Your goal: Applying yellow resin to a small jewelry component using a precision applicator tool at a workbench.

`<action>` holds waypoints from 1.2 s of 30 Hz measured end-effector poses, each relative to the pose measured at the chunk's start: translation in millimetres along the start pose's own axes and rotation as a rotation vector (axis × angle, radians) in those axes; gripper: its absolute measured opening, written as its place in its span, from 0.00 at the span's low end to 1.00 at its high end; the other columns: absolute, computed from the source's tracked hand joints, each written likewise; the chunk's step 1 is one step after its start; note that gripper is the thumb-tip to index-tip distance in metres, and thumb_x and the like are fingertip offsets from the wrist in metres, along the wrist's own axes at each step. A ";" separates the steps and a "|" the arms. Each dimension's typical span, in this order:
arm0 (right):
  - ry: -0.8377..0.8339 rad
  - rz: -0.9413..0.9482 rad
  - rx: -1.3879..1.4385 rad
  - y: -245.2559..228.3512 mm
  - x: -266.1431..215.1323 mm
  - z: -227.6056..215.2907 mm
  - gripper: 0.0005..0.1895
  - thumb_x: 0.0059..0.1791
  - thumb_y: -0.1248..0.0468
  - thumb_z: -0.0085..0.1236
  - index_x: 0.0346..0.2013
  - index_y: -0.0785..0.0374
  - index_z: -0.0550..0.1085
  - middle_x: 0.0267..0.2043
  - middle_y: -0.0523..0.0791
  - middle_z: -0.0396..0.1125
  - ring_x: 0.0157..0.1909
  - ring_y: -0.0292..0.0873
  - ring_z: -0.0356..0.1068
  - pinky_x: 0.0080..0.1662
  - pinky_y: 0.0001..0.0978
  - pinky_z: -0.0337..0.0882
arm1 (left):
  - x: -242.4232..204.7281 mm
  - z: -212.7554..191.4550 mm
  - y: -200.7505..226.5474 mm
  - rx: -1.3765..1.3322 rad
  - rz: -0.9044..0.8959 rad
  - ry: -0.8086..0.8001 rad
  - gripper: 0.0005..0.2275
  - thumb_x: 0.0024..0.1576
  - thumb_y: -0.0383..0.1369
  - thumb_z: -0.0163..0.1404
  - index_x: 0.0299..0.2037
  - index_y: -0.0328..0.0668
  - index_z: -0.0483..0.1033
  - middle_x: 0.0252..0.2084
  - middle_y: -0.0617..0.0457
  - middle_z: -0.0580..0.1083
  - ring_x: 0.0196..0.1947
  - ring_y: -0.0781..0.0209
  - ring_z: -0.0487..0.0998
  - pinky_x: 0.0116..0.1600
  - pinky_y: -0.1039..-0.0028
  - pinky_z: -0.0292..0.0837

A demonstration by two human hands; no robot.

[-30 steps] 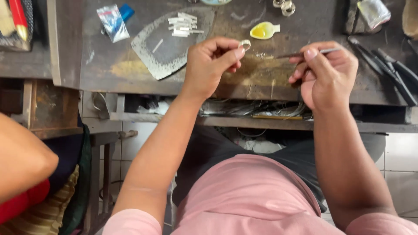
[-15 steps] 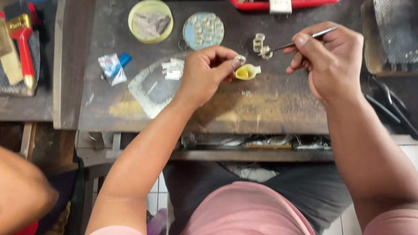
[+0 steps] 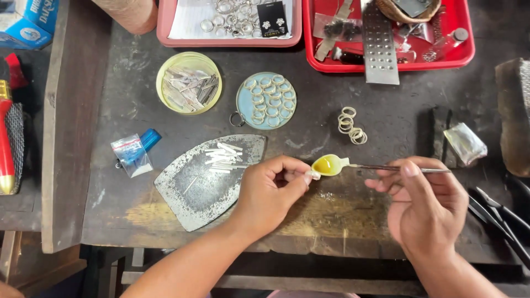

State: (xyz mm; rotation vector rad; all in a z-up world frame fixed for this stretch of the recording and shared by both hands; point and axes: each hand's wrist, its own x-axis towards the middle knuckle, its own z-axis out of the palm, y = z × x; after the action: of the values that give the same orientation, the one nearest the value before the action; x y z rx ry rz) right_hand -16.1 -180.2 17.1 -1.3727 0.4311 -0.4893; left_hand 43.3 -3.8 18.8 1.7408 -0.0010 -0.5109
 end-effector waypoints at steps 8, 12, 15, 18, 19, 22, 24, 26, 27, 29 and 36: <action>0.051 0.076 0.026 8.2 0.5 5.5 0.06 0.46 0.68 0.47 0.27 0.68 0.65 0.27 0.53 0.64 0.22 0.43 0.65 0.31 0.34 0.76 | 0.2 -3.1 -5.3 -0.048 0.032 -0.021 0.03 0.46 0.27 0.52 0.29 0.43 0.77 0.19 0.62 0.68 0.21 0.74 0.65 0.29 0.85 0.63; 0.032 -0.043 -0.101 12.1 -2.3 4.5 0.04 0.47 0.71 0.46 0.30 0.72 0.64 0.29 0.54 0.64 0.22 0.41 0.64 0.31 0.32 0.76 | -1.3 -1.6 -7.6 -0.115 0.109 -0.026 0.06 0.46 0.22 0.51 0.33 0.40 0.75 0.26 0.57 0.71 0.27 0.73 0.69 0.36 0.86 0.69; 0.014 -0.071 -0.169 11.0 -0.5 8.6 0.06 0.46 0.70 0.48 0.31 0.74 0.66 0.22 0.51 0.61 0.20 0.40 0.62 0.31 0.32 0.76 | -0.4 -1.6 -5.8 -0.093 0.130 -0.039 0.05 0.47 0.21 0.50 0.30 0.39 0.75 0.23 0.58 0.70 0.24 0.73 0.67 0.31 0.86 0.67; -0.005 -0.064 -0.245 9.6 -1.9 12.1 0.08 0.47 0.69 0.49 0.30 0.75 0.66 0.21 0.52 0.61 0.22 0.42 0.64 0.31 0.29 0.74 | -0.9 -1.8 -4.8 -0.059 0.117 -0.033 0.04 0.46 0.22 0.51 0.29 0.41 0.75 0.23 0.59 0.70 0.23 0.74 0.67 0.30 0.87 0.68; -0.005 -0.058 -0.247 9.5 -2.7 12.0 0.08 0.47 0.69 0.49 0.30 0.75 0.66 0.21 0.52 0.61 0.22 0.42 0.64 0.31 0.29 0.74 | -1.2 -1.7 -5.2 -0.059 0.111 -0.033 0.04 0.46 0.22 0.51 0.29 0.41 0.75 0.23 0.59 0.70 0.23 0.74 0.67 0.30 0.87 0.68; -0.056 -0.091 -0.310 9.6 -3.2 12.2 0.06 0.47 0.72 0.48 0.32 0.77 0.66 0.26 0.55 0.64 0.22 0.42 0.65 0.31 0.27 0.72 | -0.4 -1.7 -5.5 -0.046 0.134 -0.033 0.04 0.46 0.23 0.50 0.29 0.41 0.75 0.22 0.59 0.70 0.22 0.75 0.67 0.28 0.87 0.66; -0.042 -0.094 -0.332 10.8 -4.0 12.1 0.05 0.47 0.73 0.49 0.31 0.76 0.66 0.27 0.54 0.64 0.22 0.41 0.65 0.31 0.24 0.70 | -0.8 -1.6 -5.8 -0.034 0.134 -0.036 0.04 0.46 0.23 0.51 0.29 0.41 0.75 0.23 0.59 0.70 0.23 0.75 0.68 0.28 0.88 0.66; -0.043 -0.087 -0.371 8.9 -4.3 13.4 0.05 0.47 0.72 0.49 0.32 0.75 0.67 0.28 0.54 0.65 0.23 0.40 0.65 0.31 0.23 0.68 | -0.4 -1.8 -5.6 -0.021 0.141 -0.035 0.04 0.46 0.23 0.51 0.29 0.42 0.75 0.23 0.59 0.71 0.23 0.75 0.68 0.27 0.88 0.65; -0.044 -0.079 -0.411 7.8 -4.8 13.9 0.05 0.47 0.72 0.49 0.32 0.74 0.67 0.29 0.54 0.66 0.24 0.39 0.65 0.31 0.22 0.67 | -0.7 -1.8 -5.6 -0.009 0.147 -0.034 0.04 0.46 0.23 0.51 0.29 0.42 0.75 0.23 0.59 0.71 0.23 0.75 0.68 0.26 0.88 0.65; -0.040 -0.074 -0.450 6.8 -5.4 14.1 0.05 0.48 0.72 0.49 0.32 0.74 0.67 0.29 0.53 0.66 0.24 0.39 0.66 0.31 0.22 0.68 | -0.8 -1.7 -5.6 -0.002 0.147 -0.032 0.04 0.46 0.23 0.51 0.29 0.42 0.75 0.23 0.59 0.71 0.22 0.75 0.68 0.26 0.88 0.65; -0.048 -0.076 -0.496 7.0 -6.4 13.9 0.02 0.48 0.73 0.50 0.32 0.73 0.68 0.31 0.51 0.66 0.26 0.39 0.67 0.31 0.20 0.68 | -0.9 -1.9 -4.2 0.000 0.158 -0.041 0.04 0.46 0.23 0.51 0.29 0.42 0.75 0.23 0.59 0.70 0.22 0.75 0.67 0.26 0.88 0.64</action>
State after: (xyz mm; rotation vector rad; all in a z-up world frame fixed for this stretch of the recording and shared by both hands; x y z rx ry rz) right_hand -13.0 -164.3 12.4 -1.8807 0.4820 -0.4253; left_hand 41.9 -0.8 15.4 1.7140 -0.1663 -0.4302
